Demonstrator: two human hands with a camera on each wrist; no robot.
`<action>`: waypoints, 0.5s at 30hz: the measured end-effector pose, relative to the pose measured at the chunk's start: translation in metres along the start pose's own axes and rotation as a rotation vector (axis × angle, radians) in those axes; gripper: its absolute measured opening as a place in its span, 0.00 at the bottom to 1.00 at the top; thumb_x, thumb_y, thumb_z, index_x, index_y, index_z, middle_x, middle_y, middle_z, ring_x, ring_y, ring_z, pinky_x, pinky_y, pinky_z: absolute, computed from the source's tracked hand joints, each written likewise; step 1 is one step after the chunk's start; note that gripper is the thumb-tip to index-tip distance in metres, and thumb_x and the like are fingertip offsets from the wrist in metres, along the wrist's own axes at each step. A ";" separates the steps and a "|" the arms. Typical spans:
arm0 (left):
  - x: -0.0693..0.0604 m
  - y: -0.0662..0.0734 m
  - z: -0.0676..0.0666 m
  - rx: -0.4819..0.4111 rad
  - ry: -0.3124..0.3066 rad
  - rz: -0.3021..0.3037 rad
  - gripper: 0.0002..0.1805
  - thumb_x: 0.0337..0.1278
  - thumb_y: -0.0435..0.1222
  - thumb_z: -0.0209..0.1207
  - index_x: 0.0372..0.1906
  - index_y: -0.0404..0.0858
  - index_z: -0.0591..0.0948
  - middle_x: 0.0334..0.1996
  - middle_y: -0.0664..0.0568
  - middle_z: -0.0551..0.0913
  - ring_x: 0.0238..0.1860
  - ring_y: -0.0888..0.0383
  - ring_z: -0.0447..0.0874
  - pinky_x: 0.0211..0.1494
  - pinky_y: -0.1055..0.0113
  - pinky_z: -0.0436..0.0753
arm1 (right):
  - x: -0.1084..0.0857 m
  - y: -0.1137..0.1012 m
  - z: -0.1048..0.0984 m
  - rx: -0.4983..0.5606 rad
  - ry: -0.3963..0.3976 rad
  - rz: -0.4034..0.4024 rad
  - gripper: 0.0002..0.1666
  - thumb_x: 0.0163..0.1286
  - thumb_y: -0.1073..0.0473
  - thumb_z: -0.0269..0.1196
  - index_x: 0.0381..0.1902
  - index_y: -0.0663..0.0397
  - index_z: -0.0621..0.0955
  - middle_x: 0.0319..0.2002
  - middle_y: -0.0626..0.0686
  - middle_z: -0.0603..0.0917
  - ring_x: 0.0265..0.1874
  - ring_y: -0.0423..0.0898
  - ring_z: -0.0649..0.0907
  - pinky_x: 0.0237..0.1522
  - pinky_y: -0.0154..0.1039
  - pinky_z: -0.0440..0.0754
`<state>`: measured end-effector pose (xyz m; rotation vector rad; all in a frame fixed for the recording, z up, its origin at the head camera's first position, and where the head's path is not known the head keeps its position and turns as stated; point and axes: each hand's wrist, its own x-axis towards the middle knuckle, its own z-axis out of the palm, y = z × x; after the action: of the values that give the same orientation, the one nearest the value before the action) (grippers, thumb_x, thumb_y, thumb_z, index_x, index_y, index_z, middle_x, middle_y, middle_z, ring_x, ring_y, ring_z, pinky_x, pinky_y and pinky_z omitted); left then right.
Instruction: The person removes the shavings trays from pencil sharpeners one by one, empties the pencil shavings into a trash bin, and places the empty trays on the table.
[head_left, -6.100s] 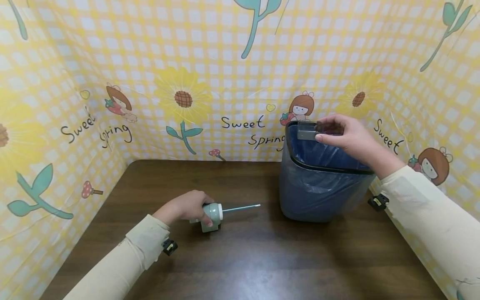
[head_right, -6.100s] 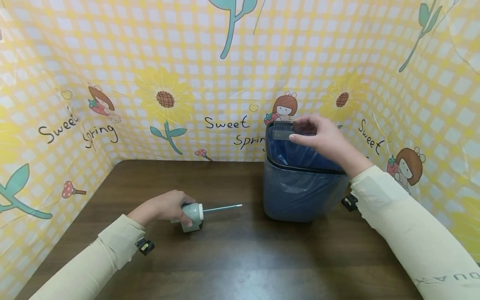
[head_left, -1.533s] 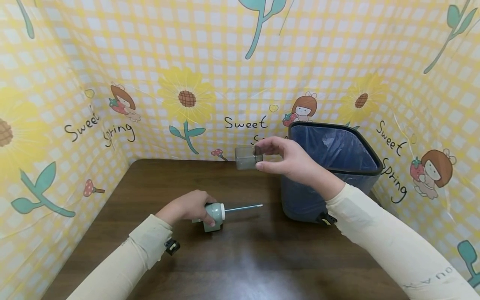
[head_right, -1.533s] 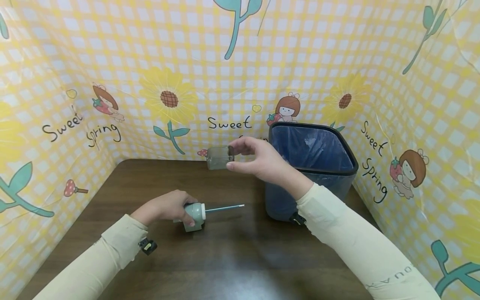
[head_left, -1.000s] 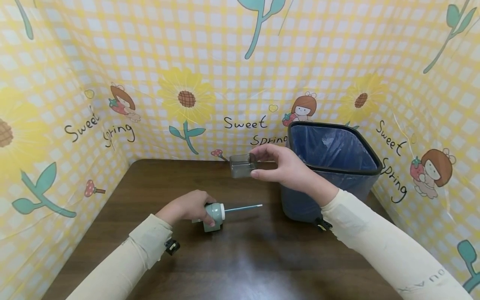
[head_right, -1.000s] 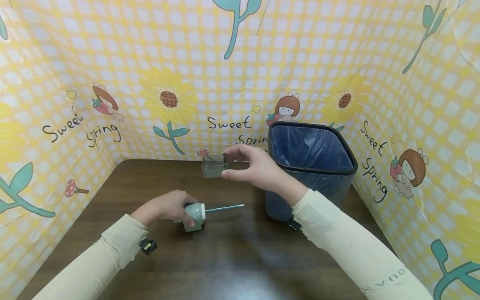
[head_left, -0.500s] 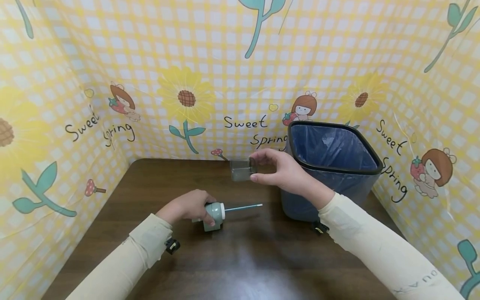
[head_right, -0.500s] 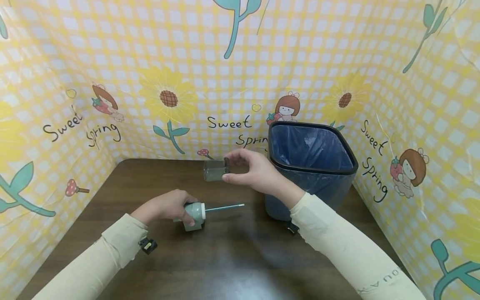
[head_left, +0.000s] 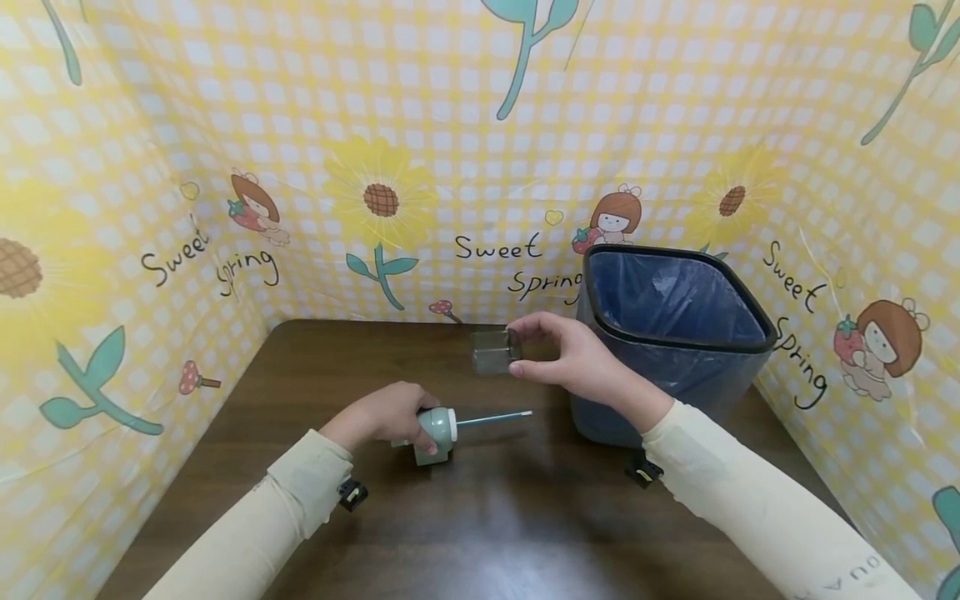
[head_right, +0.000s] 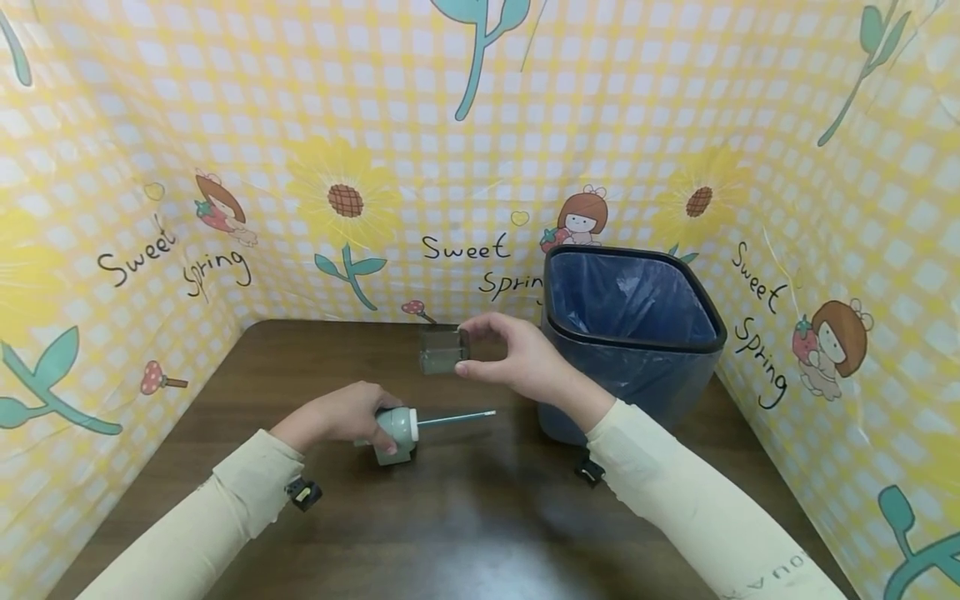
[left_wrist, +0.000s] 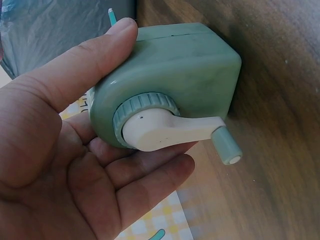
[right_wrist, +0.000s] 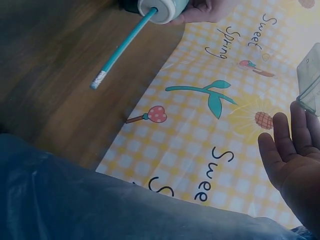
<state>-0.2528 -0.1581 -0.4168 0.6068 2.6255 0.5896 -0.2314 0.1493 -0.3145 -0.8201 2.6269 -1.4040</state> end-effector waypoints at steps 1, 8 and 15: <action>0.000 0.000 0.000 -0.001 0.000 -0.002 0.26 0.43 0.45 0.80 0.51 0.44 0.87 0.35 0.60 0.84 0.34 0.58 0.81 0.38 0.62 0.81 | 0.000 0.001 0.001 0.004 -0.001 -0.003 0.29 0.63 0.48 0.75 0.60 0.45 0.80 0.56 0.46 0.83 0.59 0.50 0.79 0.69 0.57 0.69; 0.000 0.000 0.000 0.004 0.007 -0.003 0.26 0.43 0.45 0.80 0.51 0.44 0.87 0.35 0.59 0.84 0.34 0.58 0.80 0.38 0.62 0.81 | -0.001 0.004 0.004 0.001 0.002 -0.018 0.29 0.63 0.49 0.75 0.60 0.46 0.80 0.55 0.47 0.83 0.60 0.54 0.79 0.67 0.57 0.71; 0.000 0.002 0.000 -0.001 0.000 -0.010 0.27 0.43 0.45 0.80 0.52 0.44 0.86 0.36 0.59 0.85 0.35 0.58 0.81 0.38 0.62 0.81 | -0.003 0.012 0.009 -0.009 -0.002 0.003 0.28 0.63 0.48 0.75 0.59 0.45 0.81 0.55 0.45 0.84 0.58 0.47 0.80 0.68 0.55 0.72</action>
<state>-0.2519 -0.1568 -0.4161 0.5926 2.6272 0.5876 -0.2315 0.1488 -0.3299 -0.8184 2.6336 -1.3905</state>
